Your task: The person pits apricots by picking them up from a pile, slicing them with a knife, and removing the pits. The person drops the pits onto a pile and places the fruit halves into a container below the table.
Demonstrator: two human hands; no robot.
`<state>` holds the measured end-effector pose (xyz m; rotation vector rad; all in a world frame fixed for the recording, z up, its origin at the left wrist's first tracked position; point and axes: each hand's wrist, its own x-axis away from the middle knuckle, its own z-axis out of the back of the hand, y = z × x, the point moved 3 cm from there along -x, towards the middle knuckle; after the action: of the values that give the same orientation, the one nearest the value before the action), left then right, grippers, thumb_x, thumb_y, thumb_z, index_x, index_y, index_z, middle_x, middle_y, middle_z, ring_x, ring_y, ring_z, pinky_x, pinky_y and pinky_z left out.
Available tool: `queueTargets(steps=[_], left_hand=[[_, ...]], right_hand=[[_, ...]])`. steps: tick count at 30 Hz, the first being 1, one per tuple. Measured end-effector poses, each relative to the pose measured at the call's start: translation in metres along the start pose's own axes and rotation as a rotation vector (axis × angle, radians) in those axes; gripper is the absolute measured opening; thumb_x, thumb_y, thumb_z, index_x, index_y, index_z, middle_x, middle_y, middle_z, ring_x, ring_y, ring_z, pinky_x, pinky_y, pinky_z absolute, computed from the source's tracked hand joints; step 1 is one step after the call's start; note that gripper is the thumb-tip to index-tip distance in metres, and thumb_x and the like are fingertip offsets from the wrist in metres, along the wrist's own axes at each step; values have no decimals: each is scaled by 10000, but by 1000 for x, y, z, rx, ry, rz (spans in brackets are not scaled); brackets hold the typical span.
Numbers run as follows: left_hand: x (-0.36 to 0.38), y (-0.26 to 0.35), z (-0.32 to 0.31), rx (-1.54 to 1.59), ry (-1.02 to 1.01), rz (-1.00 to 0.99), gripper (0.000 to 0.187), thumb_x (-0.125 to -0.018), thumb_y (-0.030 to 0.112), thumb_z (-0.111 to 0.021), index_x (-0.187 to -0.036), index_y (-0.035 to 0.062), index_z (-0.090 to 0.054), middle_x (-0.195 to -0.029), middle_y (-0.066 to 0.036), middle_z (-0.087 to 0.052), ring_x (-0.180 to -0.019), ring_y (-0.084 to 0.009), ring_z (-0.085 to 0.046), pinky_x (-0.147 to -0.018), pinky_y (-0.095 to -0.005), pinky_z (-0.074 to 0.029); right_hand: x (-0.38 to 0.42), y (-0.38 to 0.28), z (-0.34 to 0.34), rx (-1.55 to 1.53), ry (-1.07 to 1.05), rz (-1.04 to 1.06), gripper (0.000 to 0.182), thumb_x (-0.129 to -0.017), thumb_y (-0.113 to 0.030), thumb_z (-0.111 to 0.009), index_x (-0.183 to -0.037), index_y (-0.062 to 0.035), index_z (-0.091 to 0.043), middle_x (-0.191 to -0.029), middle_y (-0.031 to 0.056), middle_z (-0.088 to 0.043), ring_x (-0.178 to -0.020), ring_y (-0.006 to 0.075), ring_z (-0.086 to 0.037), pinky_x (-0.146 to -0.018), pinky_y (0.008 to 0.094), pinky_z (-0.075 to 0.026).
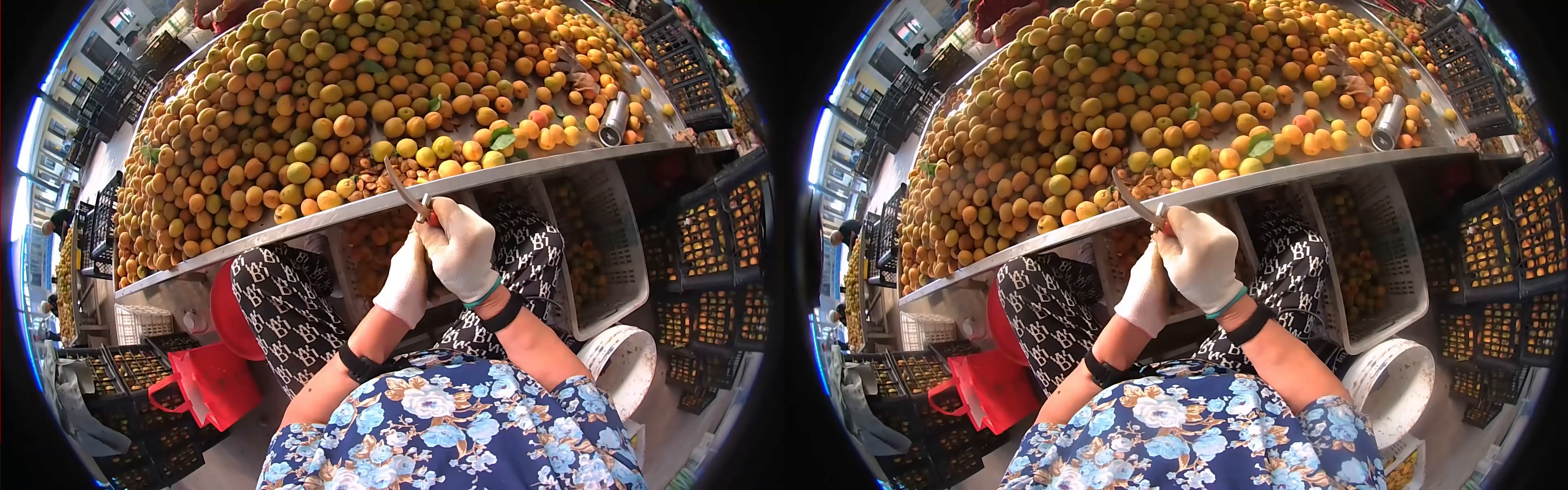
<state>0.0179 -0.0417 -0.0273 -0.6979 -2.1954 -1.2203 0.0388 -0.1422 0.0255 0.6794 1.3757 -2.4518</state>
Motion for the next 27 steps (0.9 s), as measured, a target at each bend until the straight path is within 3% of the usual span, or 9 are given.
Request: queueTargets(steps=[6,9,12,18,24,27], left_hand=[[0,-7,0,69,135,-181,410,-1033,447,-507,-1258,125,-625,-1060,-24,-677,-958,-147,-642,-800,-307,-538],[4,-6,0,-32,125,-302,408,-1052,415,-484,-1239,85,-635,-1076,-23,-676,-983,-126,-622,-856,-282,-500],[1,-7,2,-71,118,-292,413,-1065,389,-465,-1225,49,-635,-1110,-32,-671,-983,-113,-608,-889,-259,-468],[-6,-6,9,-357,184,-385,513,-1083,417,-393,-1103,-18,-665,-947,-34,-676,-863,-94,-589,-761,-270,-481],[-18,-12,18,-535,254,-434,569,-1085,434,-362,-984,-14,-698,-770,-4,-658,-726,-109,-576,-623,-309,-450],[-21,-13,23,-570,164,-420,528,-1075,448,-396,-1058,12,-691,-885,-26,-677,-769,-108,-583,-658,-289,-473]], right_hand=[[7,8,-13,-116,32,-178,101,-801,-45,-652,-893,-44,-611,-716,147,-623,-662,360,-631,-597,409,-499],[11,12,-18,-184,51,-295,92,-818,-57,-628,-903,-31,-603,-721,159,-627,-662,360,-638,-601,396,-498],[13,14,-20,-235,67,-359,95,-826,-58,-606,-917,-28,-601,-724,157,-628,-657,349,-641,-605,384,-497],[16,23,-26,-258,72,-460,61,-839,-64,-593,-881,-20,-600,-712,160,-623,-652,333,-635,-629,393,-500],[19,36,-33,-237,63,-485,44,-844,-60,-588,-859,-20,-599,-721,167,-625,-662,321,-630,-630,387,-495],[24,46,-36,-295,68,-511,44,-837,-58,-609,-862,-22,-606,-723,123,-638,-662,258,-635,-641,364,-501]])
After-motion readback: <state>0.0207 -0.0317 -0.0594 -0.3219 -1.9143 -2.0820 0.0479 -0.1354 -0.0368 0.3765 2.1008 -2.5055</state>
